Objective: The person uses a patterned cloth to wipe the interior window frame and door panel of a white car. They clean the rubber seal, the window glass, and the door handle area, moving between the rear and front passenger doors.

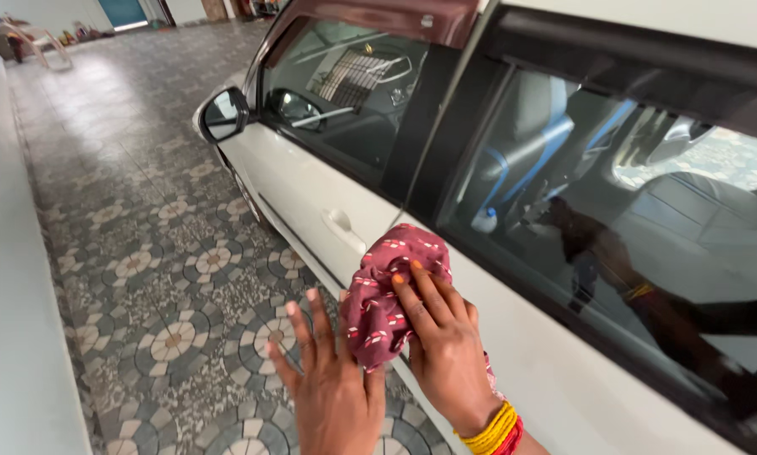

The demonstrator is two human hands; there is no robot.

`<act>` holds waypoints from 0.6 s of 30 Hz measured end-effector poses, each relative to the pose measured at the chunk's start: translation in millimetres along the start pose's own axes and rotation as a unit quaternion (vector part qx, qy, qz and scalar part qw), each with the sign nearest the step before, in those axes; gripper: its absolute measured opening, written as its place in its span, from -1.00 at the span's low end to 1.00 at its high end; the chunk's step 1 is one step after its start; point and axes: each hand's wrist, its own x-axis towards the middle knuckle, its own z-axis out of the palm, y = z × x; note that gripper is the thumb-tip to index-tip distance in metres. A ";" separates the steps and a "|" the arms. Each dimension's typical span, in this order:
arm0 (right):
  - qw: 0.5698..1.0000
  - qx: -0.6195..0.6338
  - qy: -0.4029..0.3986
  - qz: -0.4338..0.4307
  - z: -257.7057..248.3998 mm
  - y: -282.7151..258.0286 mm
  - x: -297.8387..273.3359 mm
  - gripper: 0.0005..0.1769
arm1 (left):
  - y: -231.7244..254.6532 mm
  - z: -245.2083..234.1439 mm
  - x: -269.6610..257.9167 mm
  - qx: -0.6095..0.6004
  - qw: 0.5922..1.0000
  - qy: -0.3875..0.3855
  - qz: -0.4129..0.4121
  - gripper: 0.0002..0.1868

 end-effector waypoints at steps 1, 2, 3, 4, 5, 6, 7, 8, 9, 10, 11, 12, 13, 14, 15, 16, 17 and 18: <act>1.000 -0.005 0.002 -0.002 7.1 5.5 11.2 -0.18 | -4.3 1.5 10.8 0.013 1.000 -0.006 -0.001 -0.23; 1.000 -0.010 0.004 -0.004 14.6 10.9 21.7 -0.19 | -8.7 3.2 20.6 0.026 1.000 -0.011 -0.002 -0.24; 1.000 -0.015 0.003 -0.006 20.6 16.4 29.1 -0.21 | -12.6 5.8 29.3 0.022 1.000 -0.016 -0.005 -0.21; 1.000 -0.017 0.003 -0.010 25.6 21.8 35.3 -0.22 | -16.7 8.6 37.9 0.018 1.000 -0.022 -0.009 -0.18; 1.000 -0.020 0.003 -0.015 29.9 26.7 41.7 -0.23 | -20.2 11.0 45.7 0.014 0.999 -0.026 -0.012 -0.15; 1.000 -0.022 0.003 -0.020 33.7 31.1 47.5 -0.24 | -23.1 13.3 51.9 0.016 1.000 -0.022 -0.008 -0.14; 0.999 -0.029 0.011 -0.027 37.6 35.6 53.0 -0.26 | -25.7 16.3 57.6 0.018 1.000 -0.019 -0.004 -0.13; 0.999 -0.035 0.019 -0.033 41.5 39.8 58.3 -0.27 | -27.8 20.0 63.0 0.020 1.000 -0.015 0.000 -0.12; 0.998 -0.041 0.024 -0.038 43.9 42.6 60.8 -0.29 | -29.4 23.8 67.5 0.028 0.999 -0.021 -0.001 -0.13; 0.998 -0.046 0.019 -0.033 45.8 46.5 64.3 -0.30 | -30.9 28.6 73.3 0.035 0.999 -0.027 -0.002 -0.13; 0.998 -0.050 0.012 -0.026 47.6 50.1 67.8 -0.30 | -32.7 32.5 76.8 0.042 0.999 -0.035 -0.003 -0.13; 0.998 -0.054 0.006 -0.020 49.0 52.8 70.1 -0.30 | -34.1 35.9 79.0 0.032 0.999 -0.038 -0.004 -0.14; 0.998 -0.053 0.010 -0.024 50.7 56.2 73.1 -0.31 | -34.9 40.9 84.2 0.021 0.999 -0.039 -0.004 -0.14; 0.998 -0.051 0.014 -0.028 52.2 58.9 75.6 -0.31 | -36.0 44.9 88.7 0.010 0.999 -0.040 -0.004 -0.14; 0.998 -0.051 0.018 -0.032 52.8 60.4 78.2 -0.31 | -37.1 47.7 92.3 0.007 0.999 -0.039 -0.001 -0.14; 0.998 -0.056 0.010 -0.028 53.5 61.9 81.3 -0.30 | -38.4 49.9 95.7 0.004 0.999 -0.039 0.001 -0.14; 0.998 -0.061 0.003 -0.023 54.5 63.4 84.0 -0.29 | -39.5 52.3 98.6 0.001 0.999 -0.040 0.006 -0.13; 0.998 -0.066 -0.005 -0.017 55.7 64.5 86.6 -0.28 | -40.3 54.7 101.3 -0.002 0.999 -0.047 0.007 -0.13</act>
